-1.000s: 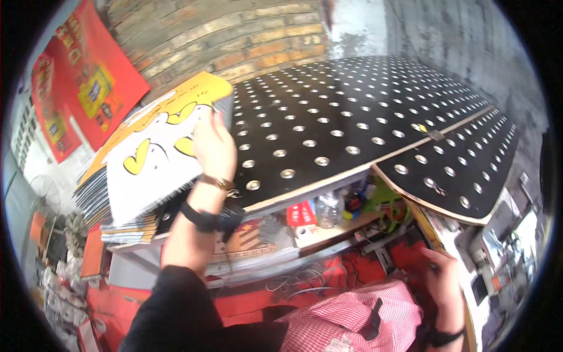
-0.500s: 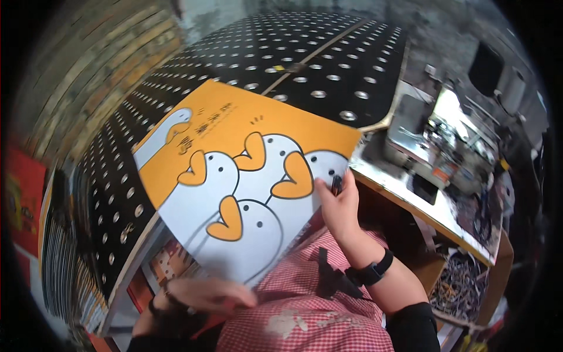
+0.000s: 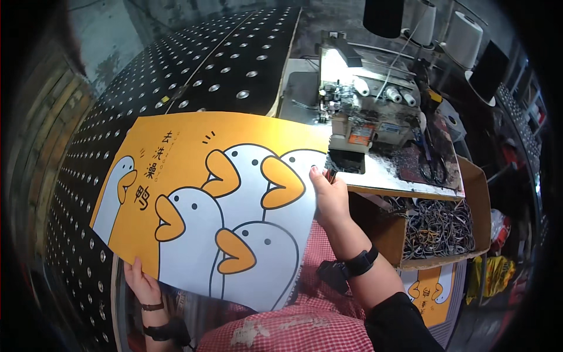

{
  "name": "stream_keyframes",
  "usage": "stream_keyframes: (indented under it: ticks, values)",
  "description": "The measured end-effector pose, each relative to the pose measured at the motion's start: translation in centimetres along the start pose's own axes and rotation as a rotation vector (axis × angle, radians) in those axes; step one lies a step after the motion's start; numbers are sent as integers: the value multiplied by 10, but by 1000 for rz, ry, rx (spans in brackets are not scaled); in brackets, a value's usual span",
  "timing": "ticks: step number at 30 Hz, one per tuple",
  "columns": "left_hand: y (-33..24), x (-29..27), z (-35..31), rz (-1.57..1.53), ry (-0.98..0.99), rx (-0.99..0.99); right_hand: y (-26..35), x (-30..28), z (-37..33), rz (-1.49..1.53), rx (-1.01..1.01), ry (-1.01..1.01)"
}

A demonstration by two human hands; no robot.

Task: Sewing the edges of printed foam or fabric mats using an overlock sewing machine.

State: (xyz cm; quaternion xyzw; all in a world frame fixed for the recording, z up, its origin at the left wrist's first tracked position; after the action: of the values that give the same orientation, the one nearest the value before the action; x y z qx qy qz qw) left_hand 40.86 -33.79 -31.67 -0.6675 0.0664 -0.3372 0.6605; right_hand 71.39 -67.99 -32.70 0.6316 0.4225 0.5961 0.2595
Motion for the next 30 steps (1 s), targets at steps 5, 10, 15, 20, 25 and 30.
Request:
stream_keyframes:
  ticks: [5, 10, 15, 20, 25, 30]
  values:
    - [-3, 22, -3, 38, -19, 70, 17, 1, 17, -27, 107, 19]
    - [-8, 34, -6, 29, 1, 60, 22, -1, 32, -36, 108, 23]
    - [1, -26, 33, -258, 30, -233, 20, -5, 38, -170, -31, 1]
    - [-14, 4, 52, -103, 125, -134, 19, -10, 21, -398, -218, 21]
    - [-8, 35, 76, -132, 161, -184, 20, -15, -16, -492, -268, 43]
    - [0, 43, 111, -83, 160, -186, 22, -20, -26, -535, -287, 12]
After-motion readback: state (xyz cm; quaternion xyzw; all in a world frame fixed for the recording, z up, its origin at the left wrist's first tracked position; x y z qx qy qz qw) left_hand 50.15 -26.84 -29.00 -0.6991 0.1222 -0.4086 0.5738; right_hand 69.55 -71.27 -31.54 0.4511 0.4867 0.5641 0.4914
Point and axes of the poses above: each hand's wrist, its own z-axis towards the middle knuckle, its own x-axis out of the palm, y = z × x, the point moved 6 cm from there along z, towards the middle knuckle, and after that the axes turned 2 degrees about -z, right-handed, at the moved point
